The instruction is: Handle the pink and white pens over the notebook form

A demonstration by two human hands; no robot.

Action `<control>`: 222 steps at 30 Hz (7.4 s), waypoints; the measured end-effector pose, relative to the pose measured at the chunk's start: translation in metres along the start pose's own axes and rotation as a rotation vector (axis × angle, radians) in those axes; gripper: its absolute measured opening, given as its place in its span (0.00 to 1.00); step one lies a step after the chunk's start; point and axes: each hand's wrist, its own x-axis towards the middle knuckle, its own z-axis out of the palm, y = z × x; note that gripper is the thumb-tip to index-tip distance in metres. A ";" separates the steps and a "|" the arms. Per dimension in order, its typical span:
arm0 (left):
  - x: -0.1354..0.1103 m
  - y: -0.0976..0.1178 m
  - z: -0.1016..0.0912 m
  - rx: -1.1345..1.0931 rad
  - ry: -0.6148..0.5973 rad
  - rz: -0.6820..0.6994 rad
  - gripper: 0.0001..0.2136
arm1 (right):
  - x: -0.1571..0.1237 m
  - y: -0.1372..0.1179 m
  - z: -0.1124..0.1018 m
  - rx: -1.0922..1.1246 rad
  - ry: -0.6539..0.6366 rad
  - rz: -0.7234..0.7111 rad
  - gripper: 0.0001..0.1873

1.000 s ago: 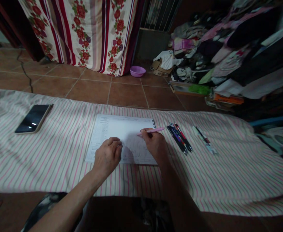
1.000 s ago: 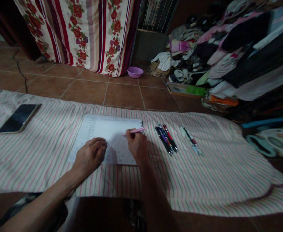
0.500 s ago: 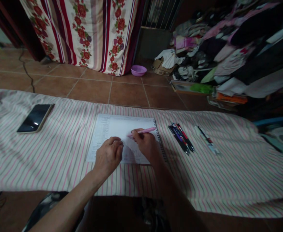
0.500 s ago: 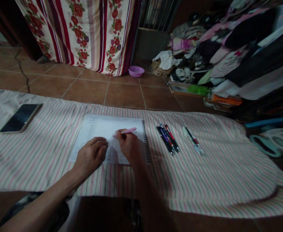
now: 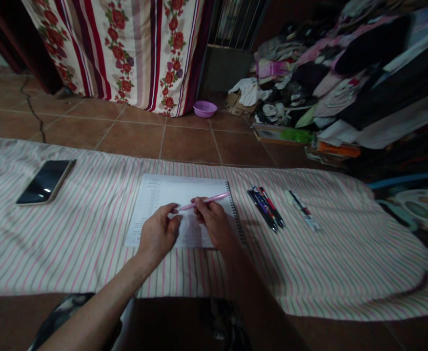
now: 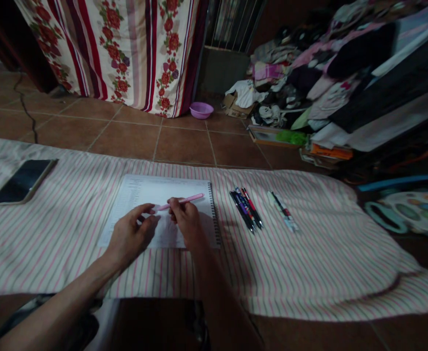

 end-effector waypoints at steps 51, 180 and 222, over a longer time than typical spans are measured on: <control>0.012 0.008 -0.028 -1.219 0.086 -0.433 0.08 | -0.025 -0.008 0.001 0.383 0.032 0.191 0.15; -0.007 0.017 -0.009 -0.804 -0.184 -0.218 0.13 | -0.029 -0.002 0.016 -0.060 0.131 -0.103 0.14; -0.009 0.007 0.011 -0.980 -0.298 -0.286 0.15 | -0.022 0.000 0.010 0.207 -0.070 -0.010 0.13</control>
